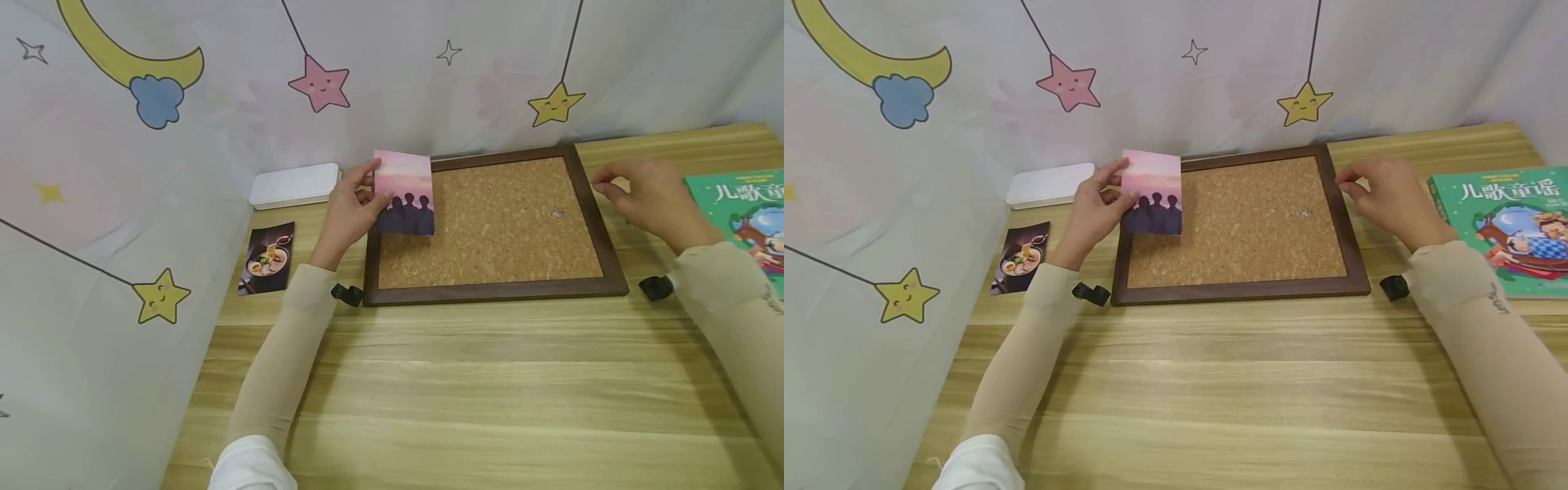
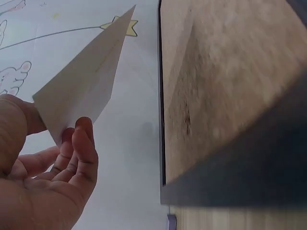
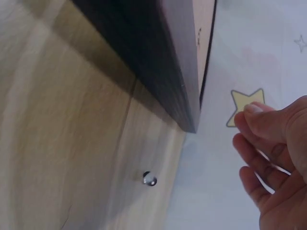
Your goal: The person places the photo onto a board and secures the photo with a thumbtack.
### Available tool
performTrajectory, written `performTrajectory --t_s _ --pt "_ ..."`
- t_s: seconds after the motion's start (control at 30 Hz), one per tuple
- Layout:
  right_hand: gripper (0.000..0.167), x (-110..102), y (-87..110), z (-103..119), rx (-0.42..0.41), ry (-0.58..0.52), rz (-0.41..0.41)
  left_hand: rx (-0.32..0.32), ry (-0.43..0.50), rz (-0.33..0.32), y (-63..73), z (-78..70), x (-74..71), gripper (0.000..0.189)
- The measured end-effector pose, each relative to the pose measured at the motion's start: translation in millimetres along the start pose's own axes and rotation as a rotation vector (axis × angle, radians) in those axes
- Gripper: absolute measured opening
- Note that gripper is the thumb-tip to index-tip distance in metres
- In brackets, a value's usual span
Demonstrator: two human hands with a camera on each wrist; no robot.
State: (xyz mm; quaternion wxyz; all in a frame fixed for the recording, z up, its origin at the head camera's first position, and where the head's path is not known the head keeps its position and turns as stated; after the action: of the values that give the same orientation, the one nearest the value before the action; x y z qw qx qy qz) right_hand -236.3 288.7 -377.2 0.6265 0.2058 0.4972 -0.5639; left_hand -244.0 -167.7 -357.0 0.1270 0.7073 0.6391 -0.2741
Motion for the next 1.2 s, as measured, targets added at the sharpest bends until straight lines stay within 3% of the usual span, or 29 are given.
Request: performTrajectory --t_s 0.2,0.47,0.7,0.9,1.2 --pt "0.011 3.8 -5.8 5.7 -0.011 0.006 -0.018 0.045 0.063 0.082 -11.3 -12.0 28.7 0.068" --pt "0.014 8.6 -13.3 13.6 0.007 -0.007 -0.006 0.068 0.041 0.155 -18.0 -23.3 60.4 0.071" --pt "0.015 10.8 -15.3 18.6 0.002 -0.032 -0.020 0.046 -0.009 0.228 -23.2 -30.3 82.2 0.072" --pt "0.016 12.8 -19.7 24.1 -0.009 -0.042 -0.012 0.031 0.005 0.294 -26.6 -39.1 97.2 0.074" --pt "0.017 13.6 -20.6 26.2 0.019 -0.044 -0.009 0.065 -0.080 0.352 -31.8 -48.0 119.6 0.075"
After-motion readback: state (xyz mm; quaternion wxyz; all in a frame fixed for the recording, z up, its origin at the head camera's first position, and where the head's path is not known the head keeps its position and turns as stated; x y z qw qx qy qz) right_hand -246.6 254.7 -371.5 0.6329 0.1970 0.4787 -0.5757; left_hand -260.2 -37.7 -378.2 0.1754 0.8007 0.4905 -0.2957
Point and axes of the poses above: each hand's wrist, its own y-axis away from the middle knuckle, its own x-axis out of the palm, z = x × y, the point moved 3 cm from there along -y, towards the middle knuckle, and after that the axes turned 3 degrees about -y, right-handed, at the moved point
